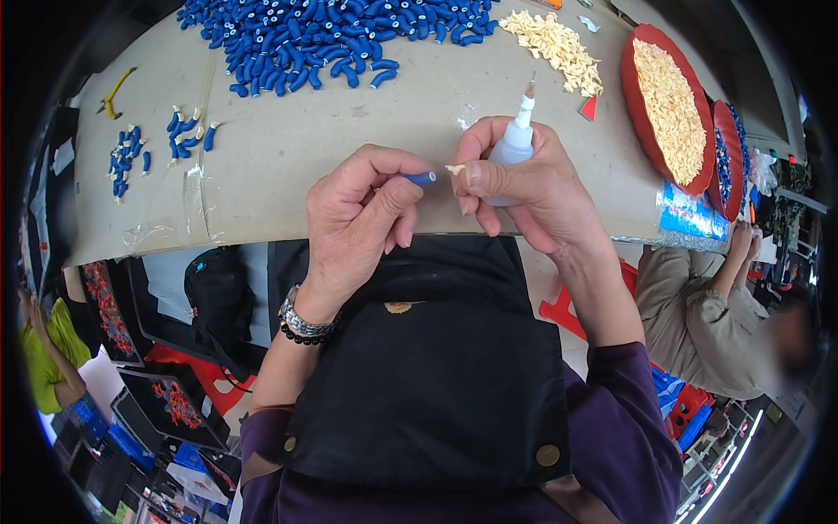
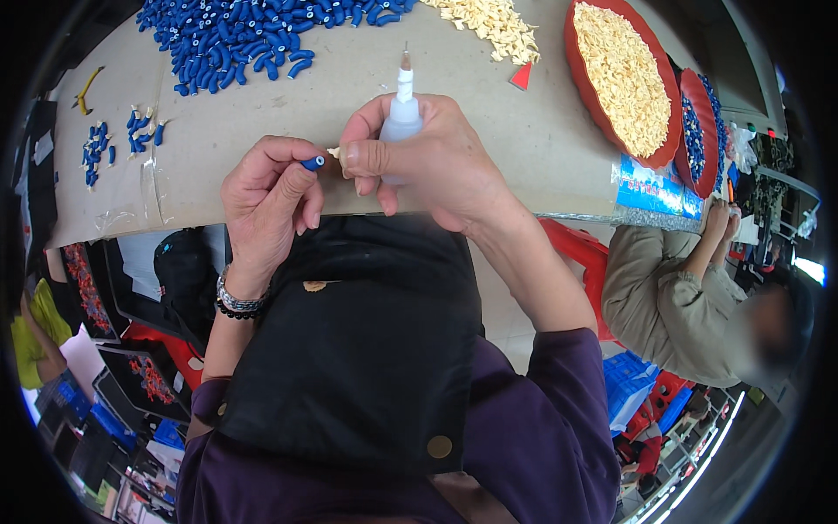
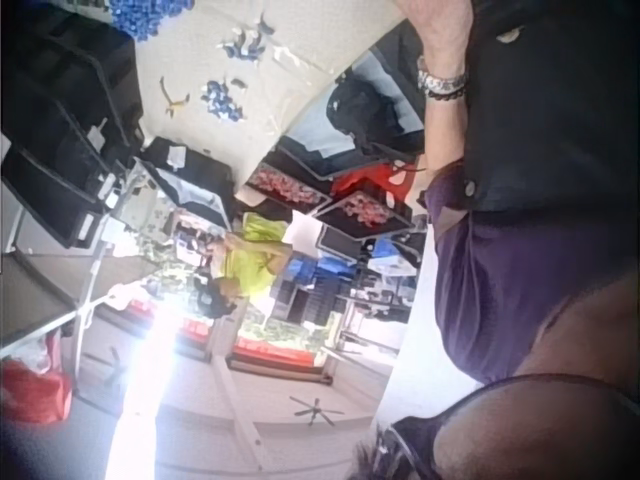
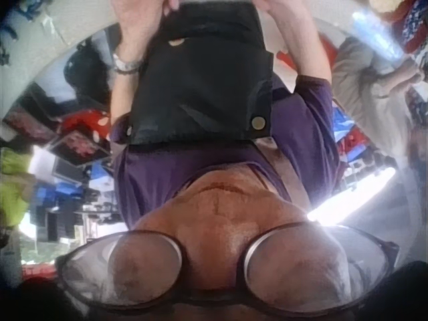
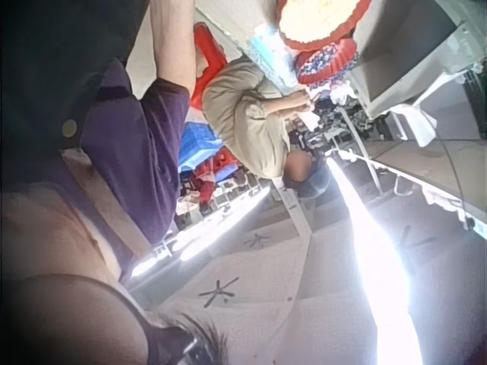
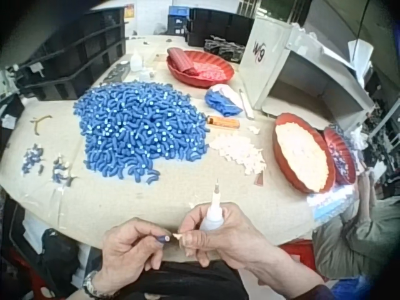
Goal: Assembling small blue and white plastic components using a small bottle of adhesive.
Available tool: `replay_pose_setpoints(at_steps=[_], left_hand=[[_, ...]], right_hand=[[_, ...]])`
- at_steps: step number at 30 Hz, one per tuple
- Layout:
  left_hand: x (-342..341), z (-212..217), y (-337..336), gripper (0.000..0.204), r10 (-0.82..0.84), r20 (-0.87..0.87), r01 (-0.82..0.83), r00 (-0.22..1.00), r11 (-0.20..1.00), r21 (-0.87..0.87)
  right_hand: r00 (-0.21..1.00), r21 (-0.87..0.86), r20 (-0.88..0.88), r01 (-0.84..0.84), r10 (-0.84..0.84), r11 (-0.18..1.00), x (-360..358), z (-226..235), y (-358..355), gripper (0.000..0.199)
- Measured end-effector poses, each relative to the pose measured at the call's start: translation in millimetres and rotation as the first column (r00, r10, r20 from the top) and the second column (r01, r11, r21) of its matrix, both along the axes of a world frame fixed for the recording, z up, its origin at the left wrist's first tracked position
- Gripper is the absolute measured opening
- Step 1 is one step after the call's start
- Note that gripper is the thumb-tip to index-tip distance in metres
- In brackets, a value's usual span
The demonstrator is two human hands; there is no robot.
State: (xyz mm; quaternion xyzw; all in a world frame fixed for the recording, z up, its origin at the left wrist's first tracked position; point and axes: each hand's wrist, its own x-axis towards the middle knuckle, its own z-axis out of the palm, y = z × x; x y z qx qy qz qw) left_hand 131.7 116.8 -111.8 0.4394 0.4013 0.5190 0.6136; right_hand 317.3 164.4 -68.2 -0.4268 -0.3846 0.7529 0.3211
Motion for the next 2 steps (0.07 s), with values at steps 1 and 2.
replay_pose_setpoints(at_steps=[1,2], left_hand=[[0.2,0.0,-0.1,0.013,0.0,-0.011,0.0,1.0,1.0,0.001],[0.4,0.1,-0.3,0.013,-0.001,-0.012,0.001,1.0,1.0,0.001]], right_hand=[[1.0,-0.023,-0.015,-0.022,0.022,0.999,0.4,-0.5,0.0,0.018],[0.999,-0.022,-0.017,-0.041,0.04,0.999,0.6,-0.3,-0.3,0.018]])
